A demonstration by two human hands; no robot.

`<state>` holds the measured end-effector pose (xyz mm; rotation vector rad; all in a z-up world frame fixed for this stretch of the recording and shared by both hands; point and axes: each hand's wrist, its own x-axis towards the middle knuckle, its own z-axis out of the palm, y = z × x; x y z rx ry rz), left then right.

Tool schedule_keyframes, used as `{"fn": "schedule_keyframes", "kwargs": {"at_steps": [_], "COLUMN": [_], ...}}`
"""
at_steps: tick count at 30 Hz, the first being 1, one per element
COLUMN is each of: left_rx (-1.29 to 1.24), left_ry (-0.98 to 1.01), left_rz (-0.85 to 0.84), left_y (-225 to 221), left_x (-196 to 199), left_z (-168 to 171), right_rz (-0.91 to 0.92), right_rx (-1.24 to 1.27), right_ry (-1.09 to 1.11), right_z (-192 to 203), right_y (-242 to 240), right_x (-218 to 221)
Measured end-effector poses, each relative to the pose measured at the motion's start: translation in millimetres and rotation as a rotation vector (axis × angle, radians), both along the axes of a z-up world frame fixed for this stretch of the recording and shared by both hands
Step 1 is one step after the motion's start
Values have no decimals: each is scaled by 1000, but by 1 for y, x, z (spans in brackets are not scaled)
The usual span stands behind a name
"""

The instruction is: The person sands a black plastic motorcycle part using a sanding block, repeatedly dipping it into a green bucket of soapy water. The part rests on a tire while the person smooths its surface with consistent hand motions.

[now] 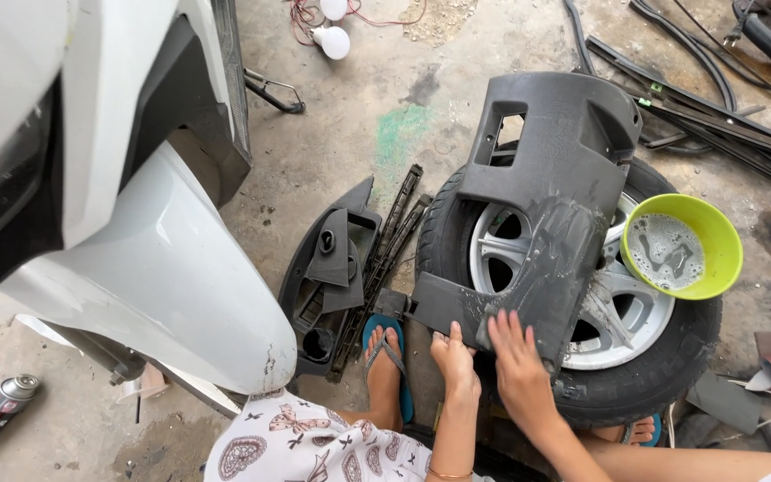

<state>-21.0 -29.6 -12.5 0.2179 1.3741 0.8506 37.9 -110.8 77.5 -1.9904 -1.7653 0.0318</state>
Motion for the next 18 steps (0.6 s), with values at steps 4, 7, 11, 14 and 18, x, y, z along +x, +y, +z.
{"fn": "schedule_keyframes", "kwargs": {"at_steps": [4, 7, 11, 14, 18], "left_rx": [-23, -32, -5, -9, -26], "left_ry": [-20, -108, -27, 10, -53], "left_rz": [-23, 38, 36, 23, 30], "left_y": [4, 3, 1, 1, -4], "left_x": [-3, -4, 1, 4, 0], "left_z": [19, 22, 0, -7, 16], "right_rz": [40, -99, -157, 17, -25], "right_rx": [-21, -35, 26, 19, 21], "right_ry": [-40, 54, 126, 8, 61], "right_z": [-3, -14, -6, -6, -14], "right_y": [0, 34, 27, -15, -7], "right_x": [23, 65, 36, 1, 29]}}
